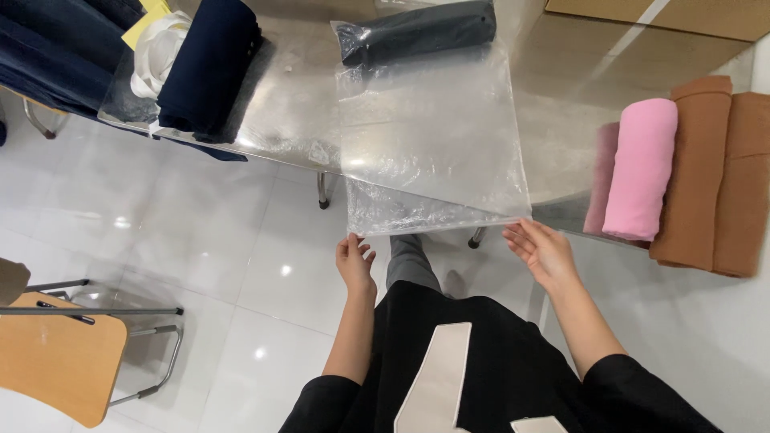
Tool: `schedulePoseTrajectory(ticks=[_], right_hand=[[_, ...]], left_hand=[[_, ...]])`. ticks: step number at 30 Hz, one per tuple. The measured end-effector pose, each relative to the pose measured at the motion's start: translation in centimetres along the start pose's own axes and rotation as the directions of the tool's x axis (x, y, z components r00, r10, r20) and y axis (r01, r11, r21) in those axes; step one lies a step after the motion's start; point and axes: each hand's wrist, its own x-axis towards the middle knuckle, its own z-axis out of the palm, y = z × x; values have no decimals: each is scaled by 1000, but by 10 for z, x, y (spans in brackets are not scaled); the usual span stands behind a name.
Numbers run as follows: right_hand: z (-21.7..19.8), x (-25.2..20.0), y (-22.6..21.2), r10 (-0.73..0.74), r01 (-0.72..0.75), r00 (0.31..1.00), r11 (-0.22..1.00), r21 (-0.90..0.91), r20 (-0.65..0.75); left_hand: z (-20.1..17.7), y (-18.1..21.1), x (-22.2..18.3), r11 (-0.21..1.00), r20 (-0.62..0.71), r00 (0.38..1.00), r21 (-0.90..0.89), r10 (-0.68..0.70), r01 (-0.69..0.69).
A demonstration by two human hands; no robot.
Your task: The person wraps folded clothes in clear plastic bags on a metal table. They first wrap a dark-colored folded item, then a pink folded item, smoothing the plastic around each bundle. Cardboard boxes and other folded clothes are visible in the background.
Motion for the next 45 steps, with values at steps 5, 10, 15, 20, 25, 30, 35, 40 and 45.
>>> schedulePoseTrajectory(ticks=[5, 10, 15, 20, 25, 30, 35, 40, 45], right_hand=[[-7, 2, -34, -209, 195, 978, 941, -278, -21], [17, 30, -62, -447, 378, 894, 788, -487, -29], [35, 116, -87, -508, 349, 861, 548, -760, 29], [80, 163, -106, -506, 300, 861, 582, -756, -48], [87, 212, -100, -487, 141, 849, 586, -798, -207], [100, 196, -108, -418, 60, 882, 563, -824, -221], [117, 171, -118, -393, 65, 890, 612, -788, -231], [123, 155, -139, -380, 113, 900, 676, -728, -214], [128, 129, -188, -221, 163, 973, 873, -460, -73]], left_hand=[[0, 37, 10, 997, -31, 997, 29, 71, -70], [10, 76, 26, 958, -77, 973, 208, 216, -196], [65, 121, 60, 785, 164, 916, 474, 366, -399], [115, 184, 72, 785, 344, 909, 485, 234, -385], [142, 190, 138, 716, 321, 942, 636, 93, -288], [151, 196, 177, 634, 382, 924, 714, 1, -297], [147, 197, 190, 627, 391, 919, 728, -47, -277], [148, 226, 172, 753, 434, 893, 625, -120, -203], [170, 311, 121, 856, 499, 844, 507, -197, -99]])
